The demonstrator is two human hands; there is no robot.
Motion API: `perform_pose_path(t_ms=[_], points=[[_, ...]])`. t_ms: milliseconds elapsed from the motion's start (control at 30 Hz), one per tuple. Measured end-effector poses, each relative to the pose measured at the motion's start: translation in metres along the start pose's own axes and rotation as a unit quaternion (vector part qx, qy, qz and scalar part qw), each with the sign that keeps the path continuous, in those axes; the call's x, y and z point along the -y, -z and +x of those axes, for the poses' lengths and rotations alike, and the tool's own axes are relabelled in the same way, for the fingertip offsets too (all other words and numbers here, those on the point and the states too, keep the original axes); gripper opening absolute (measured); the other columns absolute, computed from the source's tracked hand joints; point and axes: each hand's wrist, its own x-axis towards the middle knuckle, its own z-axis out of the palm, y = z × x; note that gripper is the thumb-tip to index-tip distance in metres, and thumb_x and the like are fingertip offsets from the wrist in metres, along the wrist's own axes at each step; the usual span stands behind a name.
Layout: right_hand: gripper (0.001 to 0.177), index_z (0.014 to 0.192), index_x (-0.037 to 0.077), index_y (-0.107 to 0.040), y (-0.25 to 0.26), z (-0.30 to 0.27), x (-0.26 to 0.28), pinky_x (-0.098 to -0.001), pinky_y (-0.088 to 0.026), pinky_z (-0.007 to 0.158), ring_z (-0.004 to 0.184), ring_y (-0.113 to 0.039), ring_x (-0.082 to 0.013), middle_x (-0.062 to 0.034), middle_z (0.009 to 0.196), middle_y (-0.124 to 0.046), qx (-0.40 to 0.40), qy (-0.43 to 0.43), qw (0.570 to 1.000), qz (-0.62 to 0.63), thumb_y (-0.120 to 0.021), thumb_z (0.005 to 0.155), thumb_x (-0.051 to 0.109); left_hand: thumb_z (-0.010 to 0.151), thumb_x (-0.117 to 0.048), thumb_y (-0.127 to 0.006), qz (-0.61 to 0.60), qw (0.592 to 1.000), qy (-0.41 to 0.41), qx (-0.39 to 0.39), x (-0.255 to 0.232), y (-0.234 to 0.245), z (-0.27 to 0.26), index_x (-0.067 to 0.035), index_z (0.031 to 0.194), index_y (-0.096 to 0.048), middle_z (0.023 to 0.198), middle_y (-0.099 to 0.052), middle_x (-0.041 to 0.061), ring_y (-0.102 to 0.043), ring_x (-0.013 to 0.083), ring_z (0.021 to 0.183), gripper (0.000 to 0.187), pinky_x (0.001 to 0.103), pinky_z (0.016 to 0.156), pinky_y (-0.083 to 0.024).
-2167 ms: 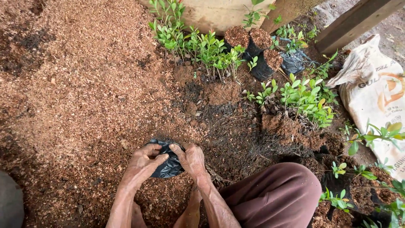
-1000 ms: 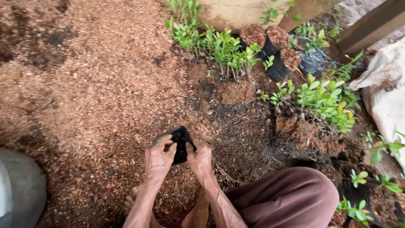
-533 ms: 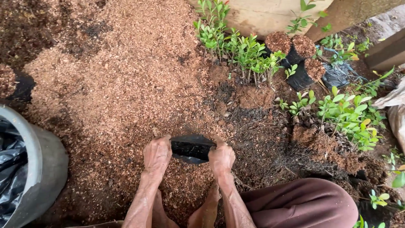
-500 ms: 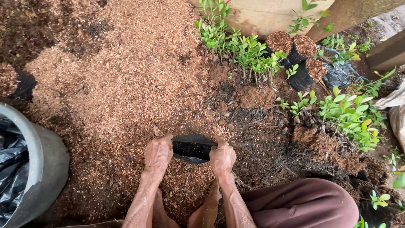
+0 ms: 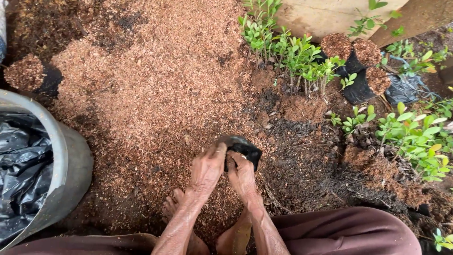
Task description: The person sits on the ground and plants small seedlings into black plastic bags filled with soil. They scoop soil from a nearby pile, place it into the bags, insert the seedlings, and cover the roots with more soil.
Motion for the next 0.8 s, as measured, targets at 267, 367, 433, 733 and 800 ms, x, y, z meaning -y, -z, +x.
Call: perform_pose_path(t_ms=[267, 367, 433, 733, 800], points=[[0.045, 0.118, -0.013, -0.066, -0.001, 0.022, 0.007, -0.0507, -0.061, 0.075, 0.083, -0.073, -0.0419, -0.0346, 0.101, -0.068, -0.174, -0.383, 0.838, 0.347, -0.072, 0.074, -0.002, 0.088, -0.008, -0.067, 0.048, 0.993, -0.105, 0.009, 0.028, -0.019, -0.008, -0.020, 0.118, -0.067, 0.093, -0.069, 0.004, -0.075, 0.0246, 0.086, 0.032, 0.037, 0.071, -0.065], [0.083, 0.144, -0.006, -0.038, -0.004, 0.025, 0.038, -0.0672, -0.048, 0.089, 0.113, -0.060, -0.0519, -0.0358, 0.132, -0.050, -0.189, -0.443, 0.816, 0.319, -0.079, 0.081, 0.027, 0.092, -0.006, -0.058, 0.022, 0.996, -0.043, 0.070, 0.035, 0.000, -0.004, -0.020, 0.116, -0.068, 0.093, -0.074, 0.008, -0.076, 0.0343, 0.081, 0.030, 0.045, 0.071, -0.064], [0.097, 0.153, -0.006, -0.020, 0.001, 0.022, 0.071, -0.0629, -0.039, 0.114, 0.142, -0.040, -0.0457, -0.0309, 0.155, -0.024, -0.116, -0.470, 0.827, 0.287, -0.077, 0.090, 0.042, 0.092, -0.008, -0.060, -0.162, 0.975, 0.054, 0.140, 0.039, 0.020, 0.005, -0.015, 0.118, -0.073, 0.096, -0.077, 0.018, -0.073, 0.0430, 0.084, 0.029, 0.048, 0.072, -0.062], [0.079, 0.158, -0.004, -0.005, 0.000, 0.018, 0.073, -0.0774, -0.037, 0.105, 0.148, -0.017, -0.0537, -0.0259, 0.165, 0.008, -0.035, -0.460, 0.808, 0.366, -0.052, 0.105, 0.029, 0.074, -0.038, -0.094, 0.016, 0.948, 0.295, 0.114, 0.124, 0.130, 0.118, -0.010, 0.159, -0.034, 0.153, -0.030, 0.029, -0.042, 0.0508, 0.136, 0.107, 0.059, 0.108, -0.047], [0.072, 0.157, -0.004, -0.007, 0.003, 0.023, 0.095, -0.0740, -0.036, 0.110, 0.150, -0.018, -0.0496, -0.0242, 0.166, 0.006, -0.031, -0.467, 0.807, 0.360, -0.047, 0.106, 0.027, 0.074, -0.046, -0.091, 0.094, 0.927, 0.290, 0.219, 0.106, 0.114, 0.108, -0.014, 0.158, -0.033, 0.156, -0.025, 0.029, -0.036, 0.0525, 0.139, 0.107, 0.068, 0.105, -0.043]])
